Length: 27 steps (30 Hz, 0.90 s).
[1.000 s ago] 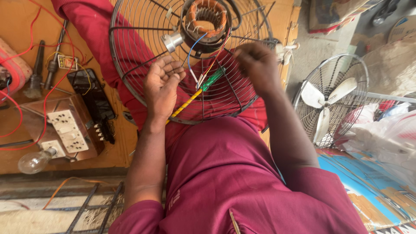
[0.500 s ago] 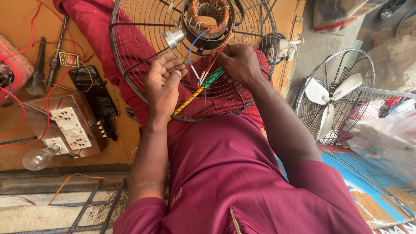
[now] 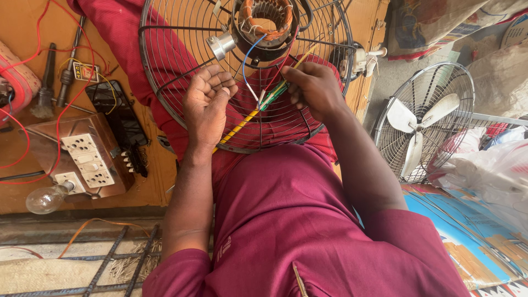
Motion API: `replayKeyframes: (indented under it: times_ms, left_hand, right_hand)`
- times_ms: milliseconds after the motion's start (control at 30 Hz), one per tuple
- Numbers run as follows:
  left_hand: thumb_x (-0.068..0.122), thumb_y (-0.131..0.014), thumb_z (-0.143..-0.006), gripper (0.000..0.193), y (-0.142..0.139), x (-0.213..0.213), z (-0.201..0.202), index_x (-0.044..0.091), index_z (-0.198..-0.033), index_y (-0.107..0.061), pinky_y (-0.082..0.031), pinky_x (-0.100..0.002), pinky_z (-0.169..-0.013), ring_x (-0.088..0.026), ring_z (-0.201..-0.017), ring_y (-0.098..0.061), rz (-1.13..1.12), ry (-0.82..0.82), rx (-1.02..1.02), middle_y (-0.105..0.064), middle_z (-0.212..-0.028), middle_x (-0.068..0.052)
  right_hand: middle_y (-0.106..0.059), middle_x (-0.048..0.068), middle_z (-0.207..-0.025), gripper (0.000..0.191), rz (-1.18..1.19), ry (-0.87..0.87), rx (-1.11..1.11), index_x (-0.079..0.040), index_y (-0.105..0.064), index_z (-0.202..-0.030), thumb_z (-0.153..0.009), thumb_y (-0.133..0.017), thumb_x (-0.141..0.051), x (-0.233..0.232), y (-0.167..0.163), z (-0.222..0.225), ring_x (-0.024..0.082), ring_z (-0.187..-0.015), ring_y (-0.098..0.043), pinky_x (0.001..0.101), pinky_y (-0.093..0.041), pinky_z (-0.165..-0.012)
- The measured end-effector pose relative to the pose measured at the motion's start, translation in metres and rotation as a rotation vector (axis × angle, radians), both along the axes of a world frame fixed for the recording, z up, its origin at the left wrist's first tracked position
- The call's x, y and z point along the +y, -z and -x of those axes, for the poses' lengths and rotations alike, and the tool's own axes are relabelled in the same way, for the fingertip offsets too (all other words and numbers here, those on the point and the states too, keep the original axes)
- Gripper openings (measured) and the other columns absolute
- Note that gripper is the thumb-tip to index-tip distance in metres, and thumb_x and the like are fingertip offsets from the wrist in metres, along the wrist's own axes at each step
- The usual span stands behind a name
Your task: The person sits on the floor with a disassembled table fan on their lap and rewires the motor, twisting and connecting colored wires to the winding and routing them through the fan guard. They handle a capacitor, connect it to the wiring, and use a screwdriver on the motor assembly near the end.
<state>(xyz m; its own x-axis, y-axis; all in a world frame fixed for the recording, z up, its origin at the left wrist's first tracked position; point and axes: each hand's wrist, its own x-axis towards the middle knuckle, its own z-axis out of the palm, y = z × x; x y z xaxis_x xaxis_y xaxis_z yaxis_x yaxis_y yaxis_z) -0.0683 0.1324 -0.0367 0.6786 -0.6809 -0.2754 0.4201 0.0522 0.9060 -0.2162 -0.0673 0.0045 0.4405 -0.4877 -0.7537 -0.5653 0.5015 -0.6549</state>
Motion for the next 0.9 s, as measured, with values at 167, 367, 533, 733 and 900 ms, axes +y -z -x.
replayKeyframes:
  times_ms: [167,367,533,733,900]
  left_hand:
    - [-0.013,-0.053,-0.100,0.037,0.004,0.001,0.000,-0.006,-0.136,-0.050,-0.063,-0.036,-0.103,-0.019,-0.113,-0.069,-0.006,0.009,-0.015,-0.065,-0.123,-0.017]
    - [-0.013,-0.053,-0.098,0.038,0.010,0.001,0.001,-0.007,-0.136,-0.051,-0.062,-0.036,-0.101,-0.019,-0.111,-0.067,0.003,-0.024,0.052,-0.065,-0.122,-0.016]
    - [-0.011,-0.055,-0.097,0.038,0.008,-0.003,0.000,-0.007,-0.135,-0.052,-0.062,-0.034,-0.098,-0.018,-0.108,-0.068,-0.012,-0.029,0.078,-0.066,-0.120,-0.016]
    - [-0.004,-0.063,-0.100,0.024,-0.019,-0.018,-0.002,-0.004,-0.124,-0.064,-0.059,-0.028,-0.088,-0.013,-0.098,-0.068,-0.033,0.013,0.017,-0.071,-0.112,-0.010]
    - [0.008,-0.069,-0.100,0.022,-0.055,-0.039,0.010,0.000,-0.120,-0.071,-0.061,-0.025,-0.085,-0.010,-0.096,-0.073,0.022,0.070,-0.004,-0.078,-0.107,-0.007]
  right_hand:
    - [-0.066,0.006,-0.073,0.025,0.061,0.095,-0.271,-0.005,-0.060,-0.090,-0.099,-0.076,-0.021,0.005,-0.013,0.031,0.012,-0.060,-0.062,0.0269,-0.050,-0.054]
    - [-0.068,0.005,-0.086,0.018,0.153,0.070,-0.430,-0.003,-0.063,-0.093,-0.101,-0.075,-0.014,0.004,-0.029,0.050,0.011,-0.073,-0.064,0.0263,-0.052,-0.068]
    - [-0.069,0.008,-0.096,0.011,0.158,0.060,-0.550,-0.001,-0.068,-0.106,-0.098,-0.075,-0.006,0.005,-0.041,0.046,0.012,-0.079,-0.064,0.0261,-0.052,-0.071]
    - [-0.073,0.007,-0.090,0.013,0.221,-0.008,-0.566,-0.002,-0.065,-0.098,-0.095,-0.077,0.001,0.008,-0.045,0.030,0.011,-0.074,-0.067,0.0249,-0.056,-0.065]
    - [-0.072,0.004,-0.087,0.017,0.216,-0.099,-0.465,-0.001,-0.067,-0.099,-0.090,-0.082,-0.004,0.019,-0.042,0.013,0.007,-0.073,-0.067,0.0233,-0.057,-0.063]
